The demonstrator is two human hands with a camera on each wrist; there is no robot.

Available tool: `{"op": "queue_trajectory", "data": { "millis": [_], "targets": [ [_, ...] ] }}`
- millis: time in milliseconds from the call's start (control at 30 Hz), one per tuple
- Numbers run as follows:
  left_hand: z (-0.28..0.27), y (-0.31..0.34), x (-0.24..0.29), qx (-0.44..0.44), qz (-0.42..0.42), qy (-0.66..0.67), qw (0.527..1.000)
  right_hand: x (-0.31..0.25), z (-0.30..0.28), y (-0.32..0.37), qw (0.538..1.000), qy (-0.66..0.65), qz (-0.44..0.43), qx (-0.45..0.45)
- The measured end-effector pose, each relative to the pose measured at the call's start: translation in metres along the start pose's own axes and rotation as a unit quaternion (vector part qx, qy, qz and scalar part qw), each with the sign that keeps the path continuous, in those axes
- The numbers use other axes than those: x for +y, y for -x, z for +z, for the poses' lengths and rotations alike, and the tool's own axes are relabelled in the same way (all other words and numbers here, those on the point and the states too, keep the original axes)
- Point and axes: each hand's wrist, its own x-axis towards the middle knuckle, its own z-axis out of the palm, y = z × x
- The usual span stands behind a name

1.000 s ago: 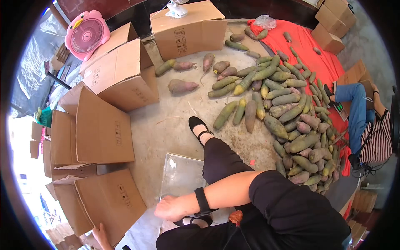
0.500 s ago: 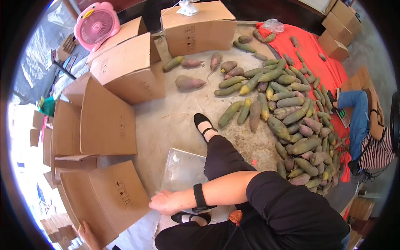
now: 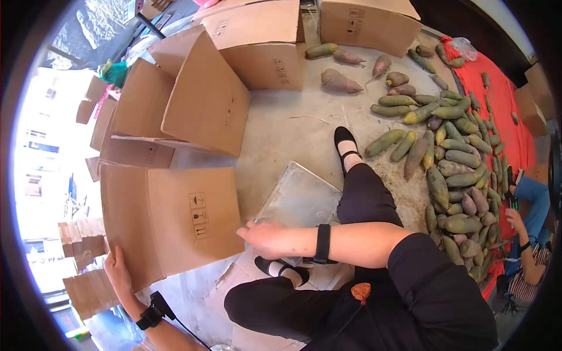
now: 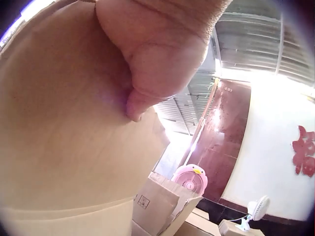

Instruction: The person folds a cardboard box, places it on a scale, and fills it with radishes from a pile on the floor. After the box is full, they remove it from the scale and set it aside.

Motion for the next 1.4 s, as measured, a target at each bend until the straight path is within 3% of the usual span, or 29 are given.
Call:
{"op": "queue_trajectory", "data": {
  "millis": [300,433,667,733,867,967,1233,1267,1300,1333,1400],
  "targets": [
    [-0.012,0.034,0.039,0.005,0.019,0.072,0.997,0.008,0.013,-0.005,0.997,0.074,0.011,-0.014],
    [-0.027,0.054,0.066,-0.011,0.009,0.016,1.000,0.011,0.012,-0.002,0.994,0.108,-0.006,-0.035],
    [-0.035,0.141,0.131,0.007,0.060,0.009,0.998,0.016,0.013,0.010,0.991,0.129,-0.007,-0.020],
    [-0.037,0.169,0.144,0.002,0.081,-0.063,0.995,0.016,0.007,0.016,0.979,0.169,-0.011,-0.111],
    [-0.024,0.217,0.181,0.009,0.109,-0.066,0.992,0.031,0.021,0.037,0.960,0.226,-0.016,-0.164],
    [-0.017,0.242,0.200,-0.046,0.135,-0.144,0.979,0.047,0.027,0.051,0.949,0.245,-0.014,-0.200],
    [0.025,0.288,0.231,-0.082,0.244,-0.105,0.961,0.070,0.028,0.092,0.930,0.266,0.040,-0.248],
    [0.031,0.293,0.236,-0.087,0.254,-0.110,0.957,0.078,0.040,0.085,0.921,0.280,0.096,-0.253],
    [0.038,0.298,0.243,-0.092,0.274,-0.121,0.949,0.091,0.053,0.077,0.908,0.294,0.153,-0.255],
    [0.042,0.304,0.253,-0.111,0.268,-0.101,0.952,0.113,0.070,0.069,0.921,0.265,0.131,-0.255],
    [0.051,0.313,0.252,-0.121,0.283,-0.090,0.947,0.131,0.087,0.084,0.953,0.268,0.066,-0.123]
  ]
}}
